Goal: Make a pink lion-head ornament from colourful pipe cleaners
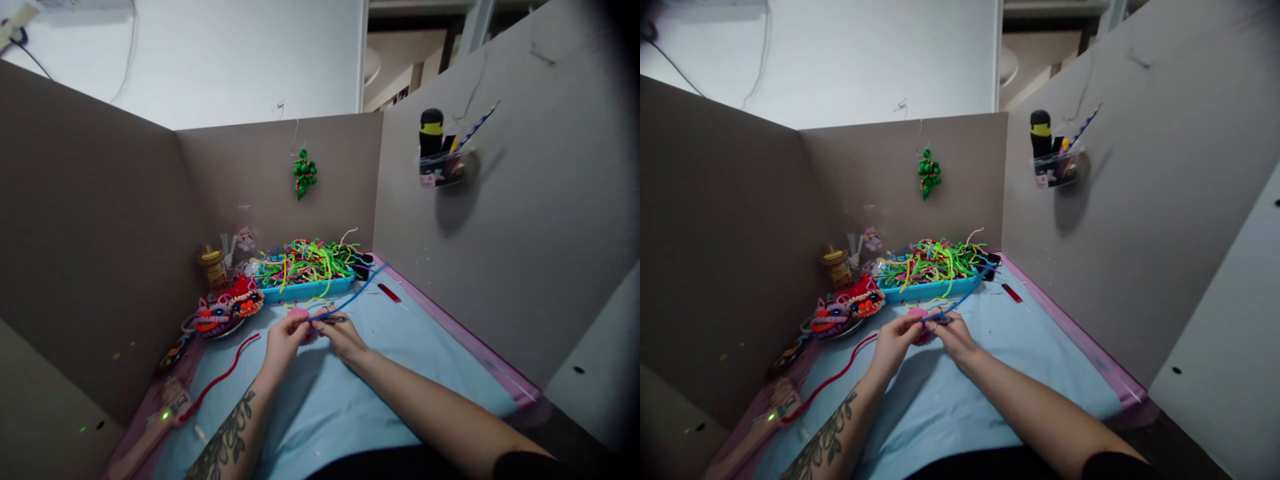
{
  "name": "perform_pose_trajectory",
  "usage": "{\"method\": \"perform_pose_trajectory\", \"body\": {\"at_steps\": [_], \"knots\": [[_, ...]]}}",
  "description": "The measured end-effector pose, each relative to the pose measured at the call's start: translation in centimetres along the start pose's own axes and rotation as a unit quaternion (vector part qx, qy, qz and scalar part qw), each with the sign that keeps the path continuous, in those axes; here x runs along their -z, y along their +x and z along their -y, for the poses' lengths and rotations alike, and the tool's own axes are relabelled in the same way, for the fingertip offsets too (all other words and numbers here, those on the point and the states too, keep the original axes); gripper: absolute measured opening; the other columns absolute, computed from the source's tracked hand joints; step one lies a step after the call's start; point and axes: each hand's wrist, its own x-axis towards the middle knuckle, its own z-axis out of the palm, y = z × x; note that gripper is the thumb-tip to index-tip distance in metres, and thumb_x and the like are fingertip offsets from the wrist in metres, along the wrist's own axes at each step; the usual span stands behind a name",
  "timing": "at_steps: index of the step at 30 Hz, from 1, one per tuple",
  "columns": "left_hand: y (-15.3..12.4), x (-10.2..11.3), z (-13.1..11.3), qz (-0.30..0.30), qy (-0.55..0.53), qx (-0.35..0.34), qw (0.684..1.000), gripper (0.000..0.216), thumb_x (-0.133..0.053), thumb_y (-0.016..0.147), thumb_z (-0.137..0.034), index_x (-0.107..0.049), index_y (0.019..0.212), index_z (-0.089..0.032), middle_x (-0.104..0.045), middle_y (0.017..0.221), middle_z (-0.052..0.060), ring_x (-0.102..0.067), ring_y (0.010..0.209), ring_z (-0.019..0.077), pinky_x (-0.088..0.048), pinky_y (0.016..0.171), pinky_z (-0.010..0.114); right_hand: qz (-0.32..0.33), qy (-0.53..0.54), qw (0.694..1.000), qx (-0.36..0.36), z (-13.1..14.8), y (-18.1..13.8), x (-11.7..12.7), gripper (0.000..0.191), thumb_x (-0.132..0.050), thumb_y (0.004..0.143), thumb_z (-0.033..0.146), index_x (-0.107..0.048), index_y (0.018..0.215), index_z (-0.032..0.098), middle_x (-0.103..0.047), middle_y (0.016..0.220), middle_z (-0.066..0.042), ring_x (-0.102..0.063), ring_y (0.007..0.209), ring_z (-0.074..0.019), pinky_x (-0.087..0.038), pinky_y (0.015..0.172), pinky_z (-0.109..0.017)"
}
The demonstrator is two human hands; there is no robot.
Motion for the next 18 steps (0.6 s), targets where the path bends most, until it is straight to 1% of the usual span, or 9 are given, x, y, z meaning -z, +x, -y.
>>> {"method": "perform_pose_trajectory", "body": {"at_steps": [3,6,8,10,13,15,18], "knots": [[0.3,0.6,-0.3,-0.009,-0.016,0.016,1.0,0.033,-0.072,0.064,-0.035,-0.071,0.084,-0.01,-0.069,0.064,0.005,-0.062,0.056,0.0157,-0.048,0.052,0.025,0.039,-0.054,0.998,-0.005,0.1,0.0,0.3,0.018,-0.066,0.072,0.035,-0.063,0.076,0.017,-0.055,0.066,0.001,-0.048,0.061,-0.0122,-0.039,0.057,-0.023],[0.8,1.7,-0.7,-0.051,-0.037,0.019,0.998,0.034,-0.076,0.059,-0.033,-0.071,0.084,-0.01,-0.071,0.069,0.006,-0.064,0.06,0.0162,-0.05,0.058,0.025,0.078,-0.136,0.988,0.009,0.0,0.2,0.6,0.018,-0.067,0.069,0.03,-0.064,0.08,0.017,-0.058,0.074,0.0,-0.05,0.066,-0.013,-0.041,0.062,-0.025],[1.1,2.5,-1.2,-0.085,-0.06,0.022,0.994,0.036,-0.079,0.055,-0.032,-0.07,0.082,-0.011,-0.071,0.069,0.006,-0.064,0.062,0.016,-0.05,0.061,0.026,0.104,-0.219,0.97,0.035,-0.2,0.4,0.8,0.013,-0.069,0.065,0.026,-0.064,0.073,0.017,-0.057,0.076,-0.001,-0.051,0.069,-0.0141,-0.041,0.064,-0.025],[1.2,3.1,-1.6,-0.102,-0.086,0.034,0.99,0.038,-0.08,0.052,-0.032,-0.069,0.08,-0.011,-0.07,0.067,0.005,-0.064,0.061,0.0156,-0.051,0.063,0.027,0.127,-0.306,0.942,0.06,-0.4,0.5,1.1,0.011,-0.071,0.061,0.022,-0.061,0.062,0.017,-0.055,0.073,-0.001,-0.05,0.071,-0.0151,-0.041,0.065,-0.025],[1.2,3.4,-2.2,-0.104,-0.101,0.046,0.988,0.04,-0.081,0.05,-0.033,-0.067,0.08,-0.011,-0.069,0.066,0.004,-0.064,0.06,0.0148,-0.051,0.063,0.027,0.155,-0.393,0.904,0.068,-0.7,0.6,1.5,0.016,-0.073,0.059,0.023,-0.059,0.055,0.017,-0.054,0.073,-0.002,-0.051,0.073,-0.0162,-0.04,0.067,-0.027],[1.0,3.3,-2.4,-0.095,-0.096,0.042,0.99,0.041,-0.08,0.051,-0.033,-0.065,0.082,-0.011,-0.068,0.064,0.003,-0.062,0.058,0.0136,-0.05,0.06,0.025,0.17,-0.415,0.892,0.058,-0.8,0.5,1.8,0.017,-0.074,0.059,0.026,-0.06,0.055,0.017,-0.054,0.076,-0.002,-0.051,0.071,-0.0158,-0.041,0.067,-0.027],[0.7,3.0,-2.4,-0.065,-0.08,0.028,0.994,0.038,-0.078,0.055,-0.031,-0.063,0.085,-0.012,-0.064,0.058,-0.001,-0.059,0.053,0.0109,-0.046,0.055,0.022,0.193,-0.42,0.886,0.043,-0.8,0.5,2.1,0.019,-0.074,0.061,0.03,-0.06,0.054,0.017,-0.053,0.075,-0.001,-0.051,0.069,-0.015,-0.041,0.066,-0.027]]}}
